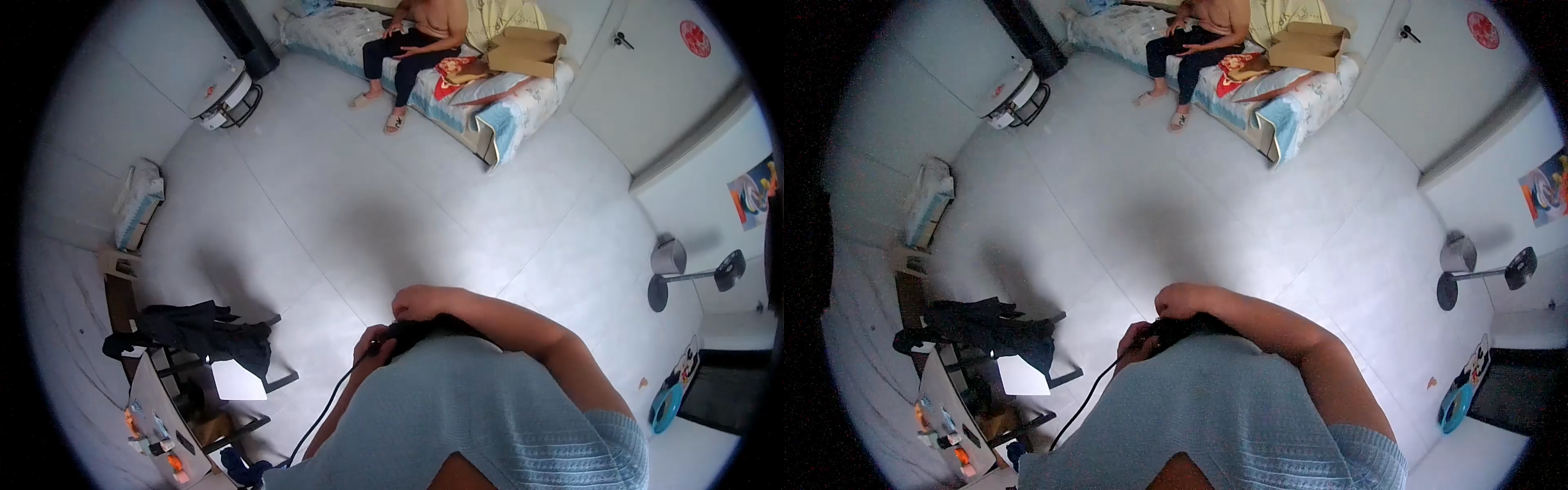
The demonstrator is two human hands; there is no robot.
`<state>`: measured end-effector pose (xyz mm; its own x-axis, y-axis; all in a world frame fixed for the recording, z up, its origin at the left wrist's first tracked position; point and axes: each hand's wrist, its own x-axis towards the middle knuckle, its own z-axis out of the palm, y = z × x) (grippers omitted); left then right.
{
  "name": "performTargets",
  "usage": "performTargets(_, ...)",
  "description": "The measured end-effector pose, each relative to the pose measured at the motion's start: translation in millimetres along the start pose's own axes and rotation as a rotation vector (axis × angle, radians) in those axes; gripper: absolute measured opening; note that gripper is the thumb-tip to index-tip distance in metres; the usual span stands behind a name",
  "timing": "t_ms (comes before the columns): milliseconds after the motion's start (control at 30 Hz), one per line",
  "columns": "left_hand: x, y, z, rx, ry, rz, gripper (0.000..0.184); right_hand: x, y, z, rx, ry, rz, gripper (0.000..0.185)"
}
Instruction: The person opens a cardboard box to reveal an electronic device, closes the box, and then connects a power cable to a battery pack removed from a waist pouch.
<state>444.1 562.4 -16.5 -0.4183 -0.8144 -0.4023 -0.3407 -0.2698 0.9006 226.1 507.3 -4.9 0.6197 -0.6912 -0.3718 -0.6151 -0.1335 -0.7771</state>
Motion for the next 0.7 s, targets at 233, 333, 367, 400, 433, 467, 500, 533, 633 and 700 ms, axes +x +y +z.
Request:
performTargets(233,1,-15,-2,0.08,0.04,0.01,0.027,-13,-14,-6,-0.461,0.114,-0.174,0.014)
performTargets(333,-4,-9,-7,0.183,0.064,0.011,0.022,-37,-3,-12,-0.559,0.196,-0.235,0.009)
performTargets(367,-6,-3,-8,0.272,0.077,0.021,0.019,-47,3,-13,-0.578,0.274,-0.239,0.008)
performTargets(400,-5,-11,-9,0.27,0.071,0.005,0.019,-59,9,-13,-0.59,0.347,-0.241,0.007)
performTargets(433,-3,-26,-11,0.218,0.087,0.038,0.019,-72,14,-13,-0.627,0.383,-0.235,0.006)
performTargets(467,-8,-37,-12,0.166,0.101,0.06,0.018,-86,20,-14,-0.656,0.414,-0.228,0.005)
performTargets(500,-14,-38,-13,0.163,0.088,0.012,0.018,-101,25,-14,-0.623,0.443,-0.204,0.004)
performTargets(533,-19,-31,-13,0.15,0.1,0.026,0.018,-119,28,-10,-0.579,0.464,-0.174,0.003)
performTargets(633,-23,-11,-8,0.108,0.146,0.026,0.019,-168,34,13,-0.504,0.453,-0.016,0.003)
performTargets(700,-27,-1,-8,0.096,0.148,-0.016,0.019,-190,43,47,-0.439,0.444,0.073,0.004)
